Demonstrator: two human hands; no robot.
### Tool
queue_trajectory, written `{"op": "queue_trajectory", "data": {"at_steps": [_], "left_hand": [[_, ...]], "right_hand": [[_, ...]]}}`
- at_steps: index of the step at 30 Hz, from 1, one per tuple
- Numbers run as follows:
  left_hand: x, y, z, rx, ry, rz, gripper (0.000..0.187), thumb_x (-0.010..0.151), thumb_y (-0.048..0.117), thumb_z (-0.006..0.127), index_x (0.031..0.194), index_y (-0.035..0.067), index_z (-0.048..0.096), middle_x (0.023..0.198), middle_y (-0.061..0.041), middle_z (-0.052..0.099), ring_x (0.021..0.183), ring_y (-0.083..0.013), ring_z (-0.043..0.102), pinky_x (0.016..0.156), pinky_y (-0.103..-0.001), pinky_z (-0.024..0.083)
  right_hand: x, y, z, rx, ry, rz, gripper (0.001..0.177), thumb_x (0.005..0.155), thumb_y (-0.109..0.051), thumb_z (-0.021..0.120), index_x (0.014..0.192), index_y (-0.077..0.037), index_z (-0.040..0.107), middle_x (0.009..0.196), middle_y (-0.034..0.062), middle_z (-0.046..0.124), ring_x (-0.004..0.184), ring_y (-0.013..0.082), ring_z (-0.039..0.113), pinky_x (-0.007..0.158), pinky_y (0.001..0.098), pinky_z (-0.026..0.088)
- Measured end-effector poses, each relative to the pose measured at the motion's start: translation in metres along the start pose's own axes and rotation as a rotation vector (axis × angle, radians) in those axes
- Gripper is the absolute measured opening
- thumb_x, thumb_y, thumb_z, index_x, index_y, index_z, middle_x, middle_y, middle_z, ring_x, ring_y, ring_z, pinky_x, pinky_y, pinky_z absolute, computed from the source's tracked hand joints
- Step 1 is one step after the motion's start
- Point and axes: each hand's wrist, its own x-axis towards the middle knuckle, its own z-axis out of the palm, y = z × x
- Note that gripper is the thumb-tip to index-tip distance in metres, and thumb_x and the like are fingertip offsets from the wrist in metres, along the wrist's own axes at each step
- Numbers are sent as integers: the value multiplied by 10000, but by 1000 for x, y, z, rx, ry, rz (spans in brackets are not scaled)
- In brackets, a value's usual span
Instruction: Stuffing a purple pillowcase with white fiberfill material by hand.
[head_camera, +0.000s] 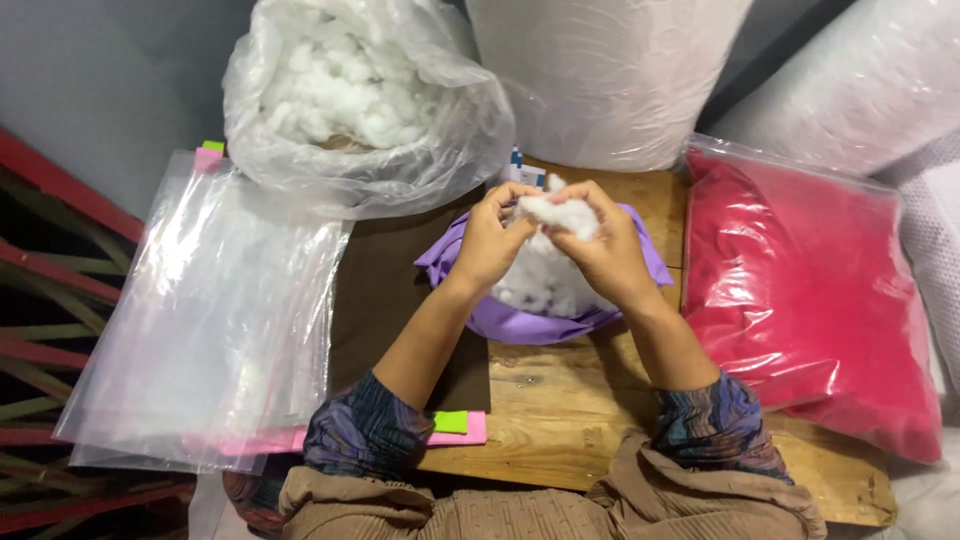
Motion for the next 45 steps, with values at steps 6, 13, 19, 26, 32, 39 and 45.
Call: {"op": "queue_trajectory", "data": {"at_steps": [6,13,19,26,32,39,45], "left_hand": [[-26,60,33,-652,-144,-338,550,943,355,626,1461,209,513,1275,-13,579,1117,-160,585,957,-394,512],[-15,47,28,-724,25,-430,348,1012,461,605,1058,122,668,888,0,726,756,-89,713,660,-244,598],[-4,43,-2,-527,28,-174,192,927,183,749,1091,105,687,902,-109,732,746,-183,736,634,-336,629],[-29,98,2,-334,-117,-36,228,837,69,795,1041,62,694,837,-80,717,743,-142,730,663,-301,629],[-36,114,5,-82,-269,8,283,805,67,816,1068,98,717,846,-49,703,767,-92,677,693,-266,600],[-31,121,-6,-134,-254,-6,270,805,32,781,1061,82,709,815,-36,706,738,-74,655,673,-235,589],[-29,115,-9,-207,-234,-11,285,794,22,775,1063,67,694,808,-40,698,733,-69,649,668,-230,582]], "right_hand": [[-15,10,-10,-128,239,-497,391,894,-203,821,1239,-119,657,1238,115,627,1249,345,591,1075,455,440],[-36,3,14,-587,-125,-539,637,1070,-521,373,1525,-81,441,1546,253,448,1438,489,376,1171,635,200],[-35,-48,-26,-295,-53,-678,304,948,-88,673,1243,-138,728,1410,148,631,1278,404,613,1034,514,468],[-47,-70,-55,-64,119,-508,283,927,-114,780,1200,-70,725,1277,164,669,1103,296,687,878,381,587],[-51,-83,-56,-118,106,-535,187,867,-29,833,1036,-90,779,1023,97,728,849,233,717,765,342,606],[-51,-60,-96,25,298,-473,144,970,104,769,1090,36,730,1008,186,691,900,227,679,849,345,579],[-53,-72,-87,224,-80,-214,704,808,-18,818,1464,-9,562,907,125,721,807,126,676,791,311,597]]}}
